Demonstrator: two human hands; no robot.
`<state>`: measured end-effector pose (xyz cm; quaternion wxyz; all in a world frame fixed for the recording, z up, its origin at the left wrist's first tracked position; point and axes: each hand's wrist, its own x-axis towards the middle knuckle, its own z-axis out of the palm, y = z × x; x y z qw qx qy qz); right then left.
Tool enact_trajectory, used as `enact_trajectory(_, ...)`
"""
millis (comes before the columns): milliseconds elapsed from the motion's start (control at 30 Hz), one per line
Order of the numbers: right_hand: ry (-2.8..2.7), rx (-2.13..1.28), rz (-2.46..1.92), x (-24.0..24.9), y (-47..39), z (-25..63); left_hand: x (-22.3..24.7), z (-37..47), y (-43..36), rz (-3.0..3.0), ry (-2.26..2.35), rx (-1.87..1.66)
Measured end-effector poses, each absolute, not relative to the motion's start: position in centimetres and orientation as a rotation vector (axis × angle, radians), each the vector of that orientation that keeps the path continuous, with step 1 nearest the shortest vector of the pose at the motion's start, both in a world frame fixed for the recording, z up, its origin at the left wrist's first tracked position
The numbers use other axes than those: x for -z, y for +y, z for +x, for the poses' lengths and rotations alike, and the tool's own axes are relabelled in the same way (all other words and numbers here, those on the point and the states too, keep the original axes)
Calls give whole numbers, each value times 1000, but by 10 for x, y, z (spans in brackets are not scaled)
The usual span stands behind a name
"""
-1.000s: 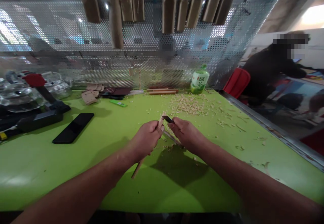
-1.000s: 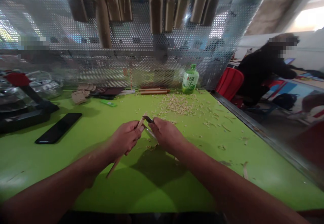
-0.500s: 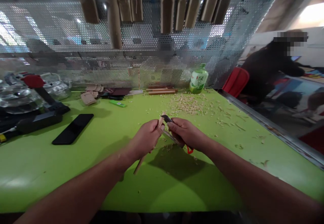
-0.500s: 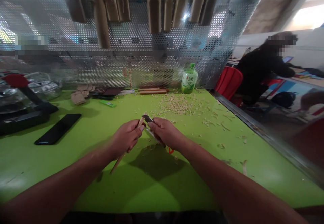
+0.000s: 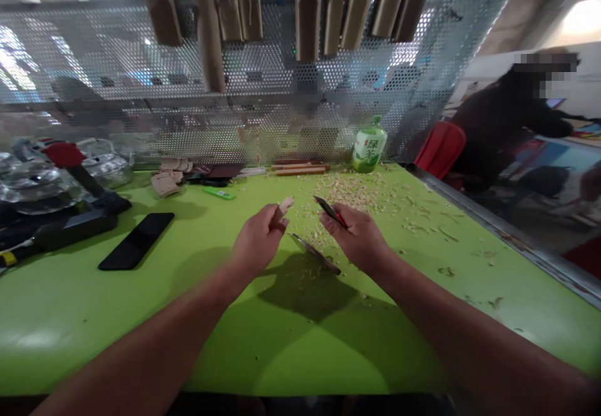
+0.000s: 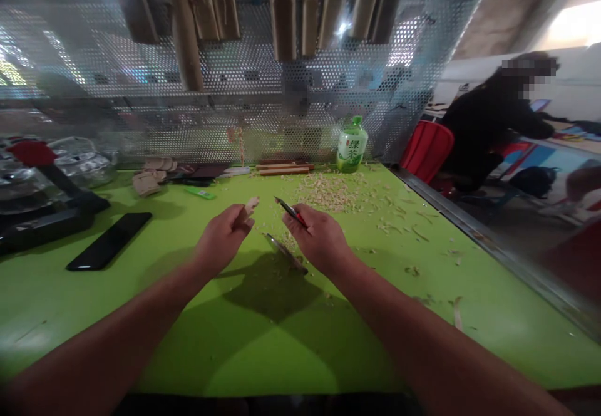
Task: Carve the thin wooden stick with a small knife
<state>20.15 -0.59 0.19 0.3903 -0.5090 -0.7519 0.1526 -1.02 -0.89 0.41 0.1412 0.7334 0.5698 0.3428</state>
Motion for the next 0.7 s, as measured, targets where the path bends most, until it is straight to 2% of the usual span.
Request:
enact_trajectory(233, -1936, -629, -1323, -6, -12, 190, -1, -8, -17, 2444, 1504, -931)
enact_trajectory(467, -1774, -907, -1283, -5, -13, 190, -1, -14, -9, 2458, 1737, -799)
enact_trajectory(700, -1612, -1223, -1118, -6, -14, 191, -1, -14, -8, 2330, 1571, -1001)
